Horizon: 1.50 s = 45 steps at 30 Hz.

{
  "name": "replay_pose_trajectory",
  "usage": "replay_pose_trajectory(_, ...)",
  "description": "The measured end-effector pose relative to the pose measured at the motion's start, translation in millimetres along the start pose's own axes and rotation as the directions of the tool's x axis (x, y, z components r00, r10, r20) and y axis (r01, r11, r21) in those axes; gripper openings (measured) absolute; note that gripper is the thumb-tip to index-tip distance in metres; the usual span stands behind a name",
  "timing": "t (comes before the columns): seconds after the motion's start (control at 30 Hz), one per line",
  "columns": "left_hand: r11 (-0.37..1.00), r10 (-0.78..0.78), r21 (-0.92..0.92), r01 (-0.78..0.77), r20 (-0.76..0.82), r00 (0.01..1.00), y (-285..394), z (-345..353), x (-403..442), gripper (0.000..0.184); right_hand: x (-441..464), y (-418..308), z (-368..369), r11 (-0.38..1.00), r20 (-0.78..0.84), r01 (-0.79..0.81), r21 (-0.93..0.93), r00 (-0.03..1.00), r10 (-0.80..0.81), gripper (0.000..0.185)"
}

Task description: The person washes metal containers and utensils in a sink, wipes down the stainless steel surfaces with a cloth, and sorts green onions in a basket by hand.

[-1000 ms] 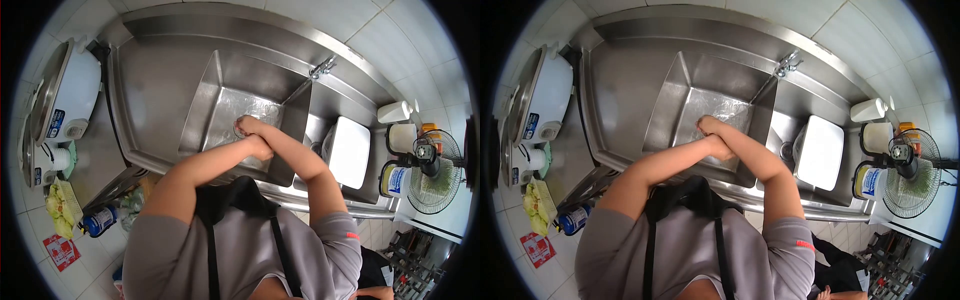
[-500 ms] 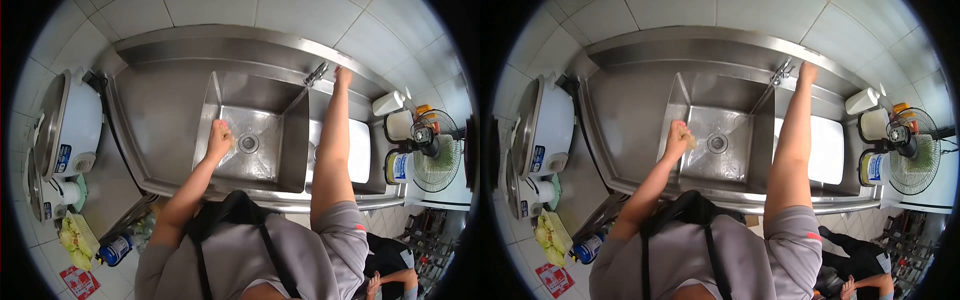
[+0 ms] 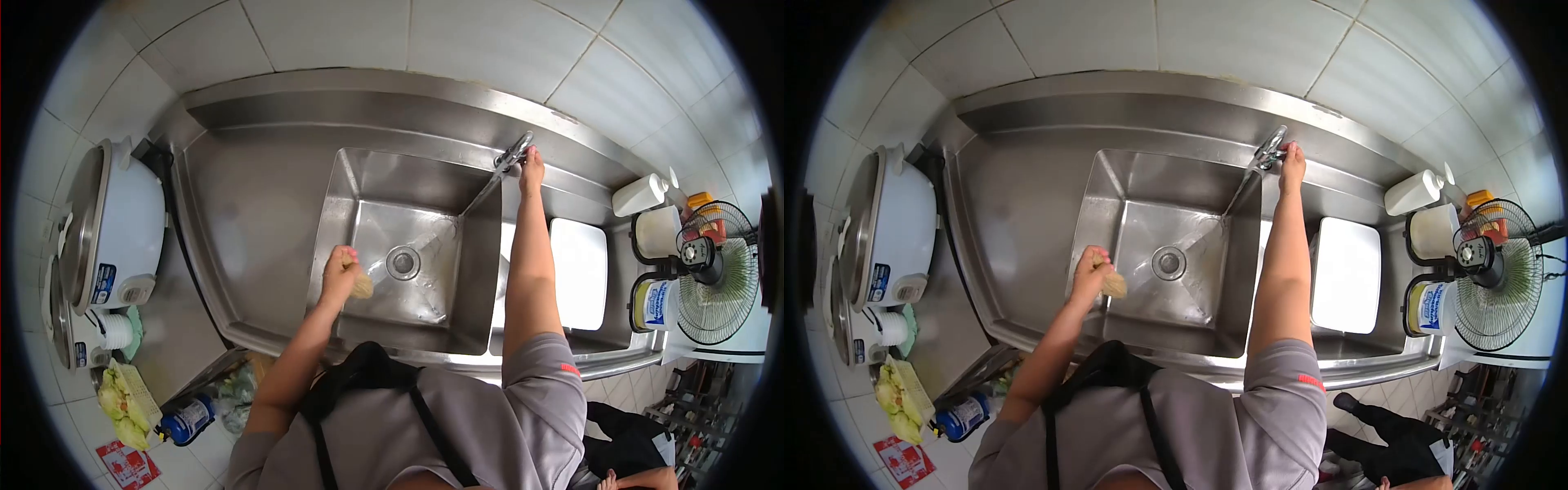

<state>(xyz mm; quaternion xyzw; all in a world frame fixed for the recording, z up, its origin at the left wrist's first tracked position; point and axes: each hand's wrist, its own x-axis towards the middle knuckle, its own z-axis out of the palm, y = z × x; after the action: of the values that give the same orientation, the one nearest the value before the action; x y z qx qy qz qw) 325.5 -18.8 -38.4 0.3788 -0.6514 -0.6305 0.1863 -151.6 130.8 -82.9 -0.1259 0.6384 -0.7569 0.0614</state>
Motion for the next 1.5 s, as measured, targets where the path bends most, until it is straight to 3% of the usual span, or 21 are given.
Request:
replay_pose_trajectory(0.07, 0.997, -0.008, -0.082, 0.012, 0.043, 0.999, 13, 28, 10, 0.015, -1, -1, 2, 0.999, -0.032, -0.008, 0.039, 0.999, 0.009, 0.031)
replay_pose_trajectory(0.13, 0.997, -0.072, 0.038, 0.066, 0.181, 0.981, 68, 62, 27, 0.012, 0, 4, 1, 0.993, -0.025, -0.008, 0.118, 1.0, 0.011, 0.029)
replay_pose_trajectory(0.23, 0.94, 0.299, 0.087, -0.329, 0.252, 0.92, 140, 137, 70, 0.024, -3, -3, 2, 0.984, -0.029, -0.033, 0.173, 0.999, 0.039, 0.029)
replay_pose_trajectory(0.27, 0.683, 0.637, 0.25, -0.686, 0.255, 0.727, 142, 164, 99, 0.028, -3, -4, 3, 0.987, -0.032, -0.043, 0.155, 0.998, 0.049, 0.029)
replay_pose_trajectory(0.33, 0.662, 0.617, 0.322, -0.677, 0.281, 0.736, 178, 205, 114, 0.032, 3, -6, 2, 0.991, -0.039, -0.058, 0.119, 0.997, 0.063, 0.028)
replay_pose_trajectory(0.43, 0.677, 0.38, 0.472, -0.565, 0.434, 0.817, 219, 224, 117, 0.035, 18, -5, 2, 0.987, -0.086, -0.16, 0.021, 0.983, 0.162, 0.029)
replay_pose_trajectory(0.57, 0.674, 0.327, 0.471, -0.569, 0.5, 0.802, 230, 226, 112, 0.032, 15, -26, 3, 0.958, -0.106, -0.286, -0.019, 0.953, 0.283, 0.03)
replay_pose_trajectory(0.73, 0.709, 0.252, 0.427, -0.561, 0.589, 0.768, 232, 245, 101, 0.031, 11, -55, -5, 0.931, -0.014, -0.291, -0.22, 0.955, 0.296, 0.028)
replay_pose_trajectory(0.8, 0.713, 0.241, 0.419, -0.562, 0.606, 0.758, 230, 257, 101, 0.03, 22, -48, -15, 0.921, 0.092, -0.379, -0.087, 0.918, 0.387, 0.024)
replay_pose_trajectory(0.93, 0.714, 0.232, 0.405, -0.572, 0.633, 0.738, 228, 270, 102, 0.034, 24, -40, -28, 0.928, 0.22, -0.37, -0.05, 0.902, 0.372, 0.019)
replay_pose_trajectory(1.0, 0.789, 0.213, 0.318, -0.526, 0.661, 0.72, 227, 272, 105, 0.037, 26, -39, -32, 0.924, 0.316, -0.382, -0.006, 0.876, 0.364, 0.019)
replay_pose_trajectory(1.07, 0.862, 0.171, 0.246, -0.444, 0.684, 0.71, 224, 268, 103, 0.04, 30, -47, -42, 0.891, 0.282, -0.423, -0.162, 0.846, 0.453, 0.023)
replay_pose_trajectory(1.1, 0.896, 0.14, 0.217, -0.388, 0.692, 0.708, 221, 264, 102, 0.042, 33, -47, -54, 0.924, 0.374, -0.353, -0.143, 0.845, 0.381, 0.032)
replay_pose_trajectory(1.13, 0.926, 0.112, 0.187, -0.329, 0.696, 0.709, 217, 258, 101, 0.044, 37, -56, -62, 0.911, 0.302, -0.269, -0.312, 0.881, 0.363, 0.042)
replay_pose_trajectory(1.17, 0.958, 0.161, 0.072, -0.278, 0.666, 0.728, 200, 253, 100, 0.046, 33, -71, -73, 0.922, 0.208, -0.213, -0.322, 0.934, 0.289, 0.048)
replay_pose_trajectory(1.27, 0.956, 0.267, -0.263, -0.133, 0.582, 0.768, 174, 214, 84, 0.048, -28, -163, -82, 0.978, -0.061, 0.137, -0.157, 0.987, -0.148, 0.031)
replay_pose_trajectory(1.33, 0.839, 0.29, -0.541, 0.057, 0.532, 0.795, 168, 182, 74, 0.054, -72, -186, -73, 0.939, 0.104, 0.336, -0.072, 0.939, -0.328, 0.025)
replay_pose_trajectory(1.4, 0.663, 0.337, -0.733, 0.149, 0.47, 0.816, 161, 151, 69, 0.061, -143, -209, -11, 0.958, 0.293, 0.11, -0.265, 0.956, -0.029, 0.017)
replay_pose_trajectory(1.47, 0.487, 0.41, -0.86, 0.154, 0.381, 0.829, 154, 124, 63, 0.067, -196, -204, 55, 0.877, 0.588, 0.346, -0.333, 0.803, -0.094, 0.011)
replay_pose_trajectory(1.5, 0.476, 0.386, -0.867, 0.15, 0.358, 0.85, 152, 108, 57, 0.07, -204, -178, 63, 0.885, 0.67, 0.341, -0.316, 0.741, -0.046, 0.01)
